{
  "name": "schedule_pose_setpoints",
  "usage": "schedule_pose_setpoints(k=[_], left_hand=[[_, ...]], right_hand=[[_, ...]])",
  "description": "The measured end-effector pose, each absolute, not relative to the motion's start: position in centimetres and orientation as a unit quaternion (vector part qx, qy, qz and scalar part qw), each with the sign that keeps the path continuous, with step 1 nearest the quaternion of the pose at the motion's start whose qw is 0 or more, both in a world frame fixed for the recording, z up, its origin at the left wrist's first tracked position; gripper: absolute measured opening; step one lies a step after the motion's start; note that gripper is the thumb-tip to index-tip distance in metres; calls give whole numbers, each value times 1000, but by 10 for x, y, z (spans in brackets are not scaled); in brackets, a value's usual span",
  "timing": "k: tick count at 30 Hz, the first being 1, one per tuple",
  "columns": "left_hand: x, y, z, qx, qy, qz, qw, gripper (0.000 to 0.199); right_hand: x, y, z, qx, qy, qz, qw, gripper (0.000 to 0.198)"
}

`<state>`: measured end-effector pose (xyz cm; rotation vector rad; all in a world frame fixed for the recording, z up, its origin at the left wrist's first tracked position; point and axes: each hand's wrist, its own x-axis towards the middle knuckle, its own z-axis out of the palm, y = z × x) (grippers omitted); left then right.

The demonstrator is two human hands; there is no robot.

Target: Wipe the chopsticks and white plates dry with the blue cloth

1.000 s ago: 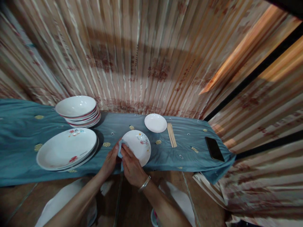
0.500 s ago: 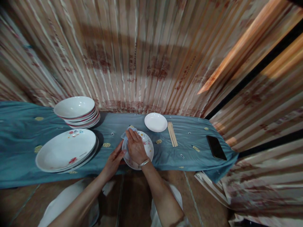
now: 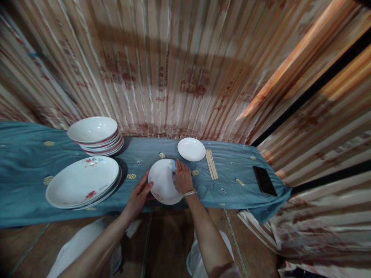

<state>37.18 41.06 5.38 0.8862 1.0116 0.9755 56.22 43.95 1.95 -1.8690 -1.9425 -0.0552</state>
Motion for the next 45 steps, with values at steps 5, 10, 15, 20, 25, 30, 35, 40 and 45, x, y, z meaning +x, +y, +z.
schedule_pose_setpoints(k=[5, 10, 15, 20, 25, 30, 35, 40, 45], left_hand=[[367, 415, 53, 382, 456, 463, 656, 87], [366, 417, 50, 377, 465, 470, 649, 82], [367, 418, 49, 375, 464, 474, 648, 77], [368, 418, 51, 379, 466, 472, 646, 77], [369, 419, 50, 376, 465, 481, 641, 75], [369, 421, 41, 389, 462, 487, 630, 80], [367, 423, 36, 431, 464, 487, 601, 70], [368, 420, 39, 461, 465, 481, 584, 60], [369, 418, 42, 447, 466, 470, 602, 60]], right_hand=[[571, 426, 1, -646, -724, -17, 242, 57], [568, 408, 2, -640, -736, -18, 219, 46], [558, 390, 19, -652, -738, -12, 177, 33], [542, 369, 48, -637, -759, 9, 134, 24], [523, 355, 68, -624, -765, 67, 143, 28], [505, 356, 68, -572, -777, 140, 221, 35], [494, 367, 66, -510, -780, 204, 301, 40], [492, 382, 66, -485, -771, 231, 341, 44], [496, 400, 59, -511, -771, 210, 317, 47]])
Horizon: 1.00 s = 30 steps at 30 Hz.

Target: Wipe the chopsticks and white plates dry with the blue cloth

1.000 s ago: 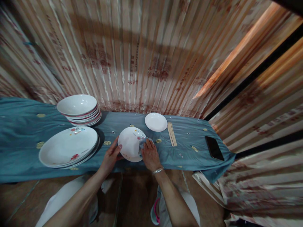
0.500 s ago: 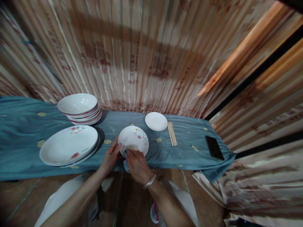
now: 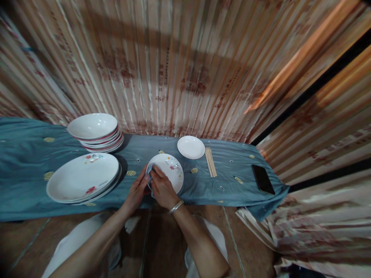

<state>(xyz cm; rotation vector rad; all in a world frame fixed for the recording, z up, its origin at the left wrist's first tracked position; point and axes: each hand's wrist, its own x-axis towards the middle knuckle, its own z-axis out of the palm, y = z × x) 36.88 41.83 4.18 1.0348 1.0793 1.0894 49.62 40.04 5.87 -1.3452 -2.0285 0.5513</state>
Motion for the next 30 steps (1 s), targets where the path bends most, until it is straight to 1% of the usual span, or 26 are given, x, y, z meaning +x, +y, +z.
schedule_pose_setpoints(k=[4, 8, 14, 19, 24, 30], left_hand=[[369, 417, 45, 404, 463, 468, 635, 64], [370, 414, 50, 381, 451, 476, 651, 64], [369, 414, 53, 375, 443, 477, 660, 66], [369, 413, 54, 384, 447, 482, 649, 65], [370, 415, 52, 394, 447, 485, 640, 65], [370, 417, 50, 392, 455, 482, 638, 64]], right_hand=[[504, 417, 45, -540, -766, 153, 312, 47], [513, 428, 32, -569, -752, 105, 317, 47], [529, 426, 26, -611, -739, 76, 273, 47], [542, 410, 23, -612, -752, 85, 230, 46], [551, 391, 23, -605, -762, 120, 197, 47], [546, 371, 38, -580, -767, 172, 216, 45]])
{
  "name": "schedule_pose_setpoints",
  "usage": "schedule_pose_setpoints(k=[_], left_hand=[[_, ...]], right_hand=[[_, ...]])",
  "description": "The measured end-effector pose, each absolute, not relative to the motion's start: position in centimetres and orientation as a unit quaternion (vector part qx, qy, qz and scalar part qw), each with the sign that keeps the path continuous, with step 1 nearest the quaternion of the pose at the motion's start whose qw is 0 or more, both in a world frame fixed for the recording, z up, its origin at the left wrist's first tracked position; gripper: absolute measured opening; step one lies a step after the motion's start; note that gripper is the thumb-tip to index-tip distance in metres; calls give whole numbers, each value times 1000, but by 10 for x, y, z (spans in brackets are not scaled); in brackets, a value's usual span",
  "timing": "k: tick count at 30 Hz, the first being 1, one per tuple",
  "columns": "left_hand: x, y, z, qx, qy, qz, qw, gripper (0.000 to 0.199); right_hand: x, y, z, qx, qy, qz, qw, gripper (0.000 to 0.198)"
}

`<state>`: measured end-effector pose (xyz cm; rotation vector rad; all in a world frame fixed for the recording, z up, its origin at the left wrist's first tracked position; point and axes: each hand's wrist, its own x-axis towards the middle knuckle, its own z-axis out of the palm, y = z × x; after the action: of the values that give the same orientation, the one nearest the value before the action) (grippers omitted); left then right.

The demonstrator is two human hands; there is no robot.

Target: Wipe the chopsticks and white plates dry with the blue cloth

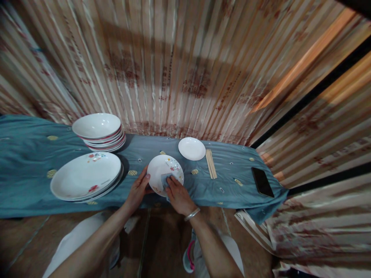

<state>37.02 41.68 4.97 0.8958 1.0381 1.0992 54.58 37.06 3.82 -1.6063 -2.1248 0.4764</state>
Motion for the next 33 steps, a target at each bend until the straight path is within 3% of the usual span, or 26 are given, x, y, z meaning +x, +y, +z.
schedule_pose_setpoints(k=[20, 33], left_hand=[[367, 422, 38, 487, 464, 492, 552, 53], [368, 419, 45, 372, 450, 476, 658, 62]], right_hand=[[500, 382, 69, -505, -778, 270, 258, 50], [514, 421, 46, -532, -778, 184, 281, 46]])
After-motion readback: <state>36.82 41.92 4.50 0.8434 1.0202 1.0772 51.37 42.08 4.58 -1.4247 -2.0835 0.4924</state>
